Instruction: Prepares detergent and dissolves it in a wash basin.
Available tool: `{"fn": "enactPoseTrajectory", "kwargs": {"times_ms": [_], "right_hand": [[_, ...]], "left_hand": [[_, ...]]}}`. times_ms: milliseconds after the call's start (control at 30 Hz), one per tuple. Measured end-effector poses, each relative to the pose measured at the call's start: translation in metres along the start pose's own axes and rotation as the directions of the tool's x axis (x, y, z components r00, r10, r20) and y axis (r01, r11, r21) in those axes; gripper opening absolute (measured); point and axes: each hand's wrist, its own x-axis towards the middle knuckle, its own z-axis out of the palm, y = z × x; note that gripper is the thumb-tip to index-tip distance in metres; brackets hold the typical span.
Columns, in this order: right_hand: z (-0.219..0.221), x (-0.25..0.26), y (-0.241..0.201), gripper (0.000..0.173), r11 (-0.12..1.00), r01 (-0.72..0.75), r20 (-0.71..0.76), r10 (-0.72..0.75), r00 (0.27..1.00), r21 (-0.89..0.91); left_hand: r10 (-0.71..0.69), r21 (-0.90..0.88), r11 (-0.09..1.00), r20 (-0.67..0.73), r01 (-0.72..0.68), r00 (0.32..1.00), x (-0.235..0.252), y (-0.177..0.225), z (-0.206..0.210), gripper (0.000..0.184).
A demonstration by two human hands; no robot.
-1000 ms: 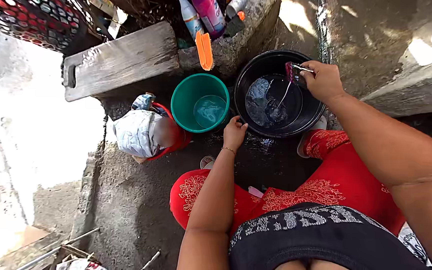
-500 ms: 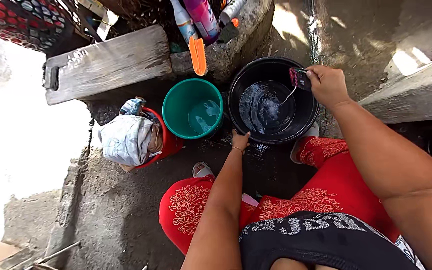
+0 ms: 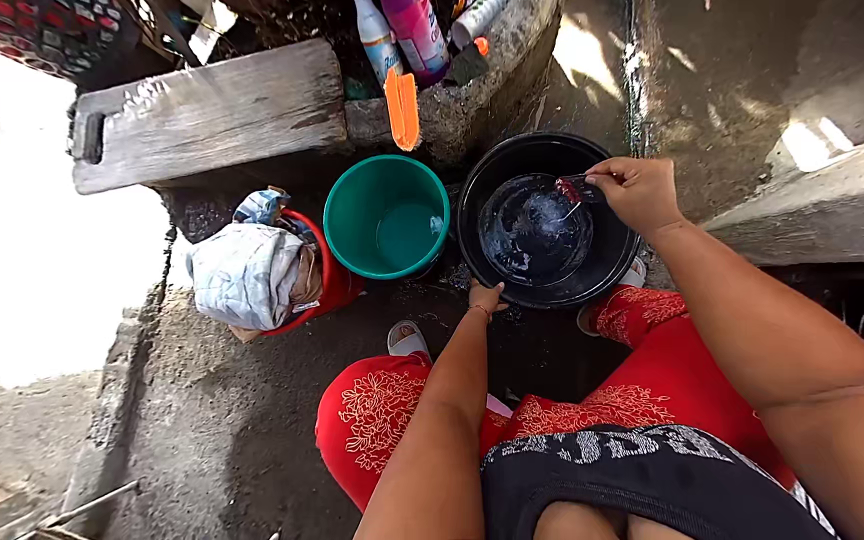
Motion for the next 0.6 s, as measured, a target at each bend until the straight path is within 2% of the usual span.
{"fn": "enactPoseTrajectory", "kwargs": {"times_ms": [167,333,600], "right_hand": [[0.003,-0.006,-0.004,0.016,0.998,0.032,0.033,-0.034,0.999,0.050],[0.003,-0.010,-0.016,0.017,0.993,0.064,0.092,-0.073,0.993,0.095],[0.001,-0.029,-0.031,0.015,0.985,0.104,0.130,-0.123,0.984,0.140]], "left_hand": [[-0.101,0.140,0.984,-0.074,0.110,0.992,-0.008,-0.006,-0.011,0.075],[-0.151,0.222,0.961,-0.075,0.164,0.986,-0.022,-0.010,-0.022,0.072],[-0.253,0.285,0.920,-0.091,0.269,0.963,-0.042,-0.032,-0.029,0.045]]}}
